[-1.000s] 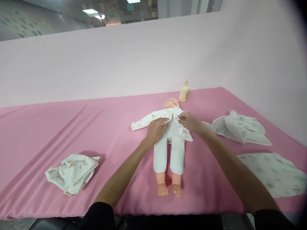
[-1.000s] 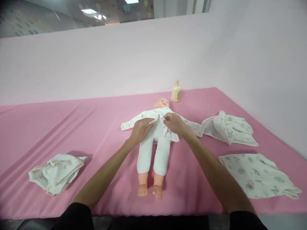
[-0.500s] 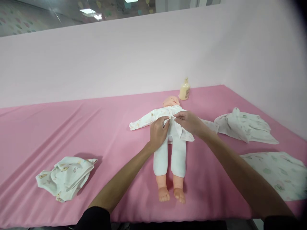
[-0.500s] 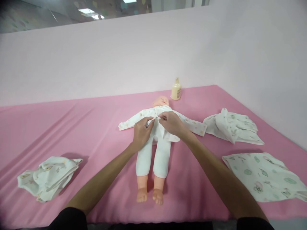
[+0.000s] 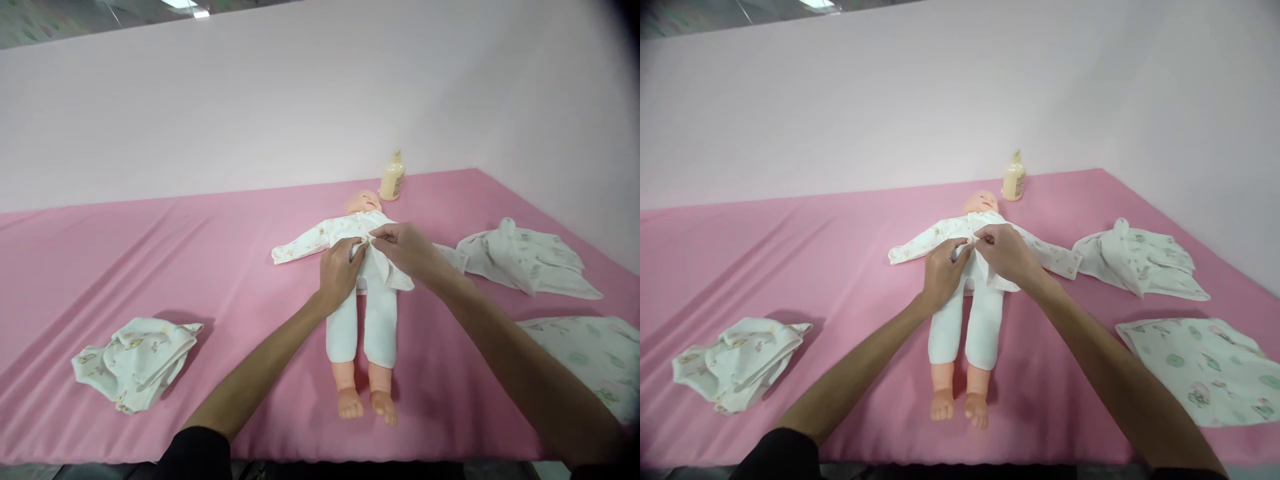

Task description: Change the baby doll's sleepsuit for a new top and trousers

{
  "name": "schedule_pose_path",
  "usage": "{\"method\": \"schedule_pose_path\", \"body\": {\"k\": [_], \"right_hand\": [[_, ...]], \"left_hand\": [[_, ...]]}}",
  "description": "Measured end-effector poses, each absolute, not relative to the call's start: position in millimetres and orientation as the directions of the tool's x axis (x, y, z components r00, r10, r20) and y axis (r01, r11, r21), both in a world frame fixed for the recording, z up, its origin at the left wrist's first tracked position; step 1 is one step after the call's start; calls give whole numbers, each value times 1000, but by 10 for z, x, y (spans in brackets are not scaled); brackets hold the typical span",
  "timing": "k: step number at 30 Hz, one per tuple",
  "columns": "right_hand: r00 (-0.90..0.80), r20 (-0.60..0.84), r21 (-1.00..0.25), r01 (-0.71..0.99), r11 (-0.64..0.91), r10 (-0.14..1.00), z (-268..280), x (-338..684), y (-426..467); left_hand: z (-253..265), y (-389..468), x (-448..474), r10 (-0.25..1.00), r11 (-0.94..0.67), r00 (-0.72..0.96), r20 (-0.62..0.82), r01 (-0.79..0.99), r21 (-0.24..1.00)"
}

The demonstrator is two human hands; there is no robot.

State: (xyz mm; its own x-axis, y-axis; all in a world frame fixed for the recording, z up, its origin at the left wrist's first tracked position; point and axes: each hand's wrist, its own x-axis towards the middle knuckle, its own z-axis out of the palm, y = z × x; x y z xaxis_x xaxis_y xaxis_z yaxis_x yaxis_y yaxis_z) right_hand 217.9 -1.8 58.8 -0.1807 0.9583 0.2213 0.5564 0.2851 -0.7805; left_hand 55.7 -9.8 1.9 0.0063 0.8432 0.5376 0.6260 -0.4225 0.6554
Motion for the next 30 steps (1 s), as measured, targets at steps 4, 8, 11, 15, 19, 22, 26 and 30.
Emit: {"method": "schedule_pose_path", "body": {"k": [4,8,11,15,19,22,26,30], "right_hand": [[-176,222,-784,552,283,959,586,2185,-22],[-191,224,-791,538,293,956,582,2190,-18],[-192,198,-791,547,273,961,587,2179,-20],[-177,136,-801,560,213,975,599,2159,-41],[-176,130,-797,567,209,976,613,2138,-69],[-186,152,-783,577,233,971,623,2125,-89],[-225,172,-780,563,273,959,633,2120,-112],[-305,109,-854,459,246,946,643,2140,-102]], "left_hand": [[19,-95,559,831,-438,5,556,621,650],[39,-104,563,843,-421,-3,538,619,663],[47,-110,562,847,-415,-2,531,621,665],[48,-117,555,837,-442,14,547,608,660],[40,-114,552,828,-448,10,561,613,651],[10,-102,552,802,-468,7,597,629,621],[-51,-93,550,746,-509,25,665,666,546],[-88,-87,546,741,-514,42,670,677,527]]}}
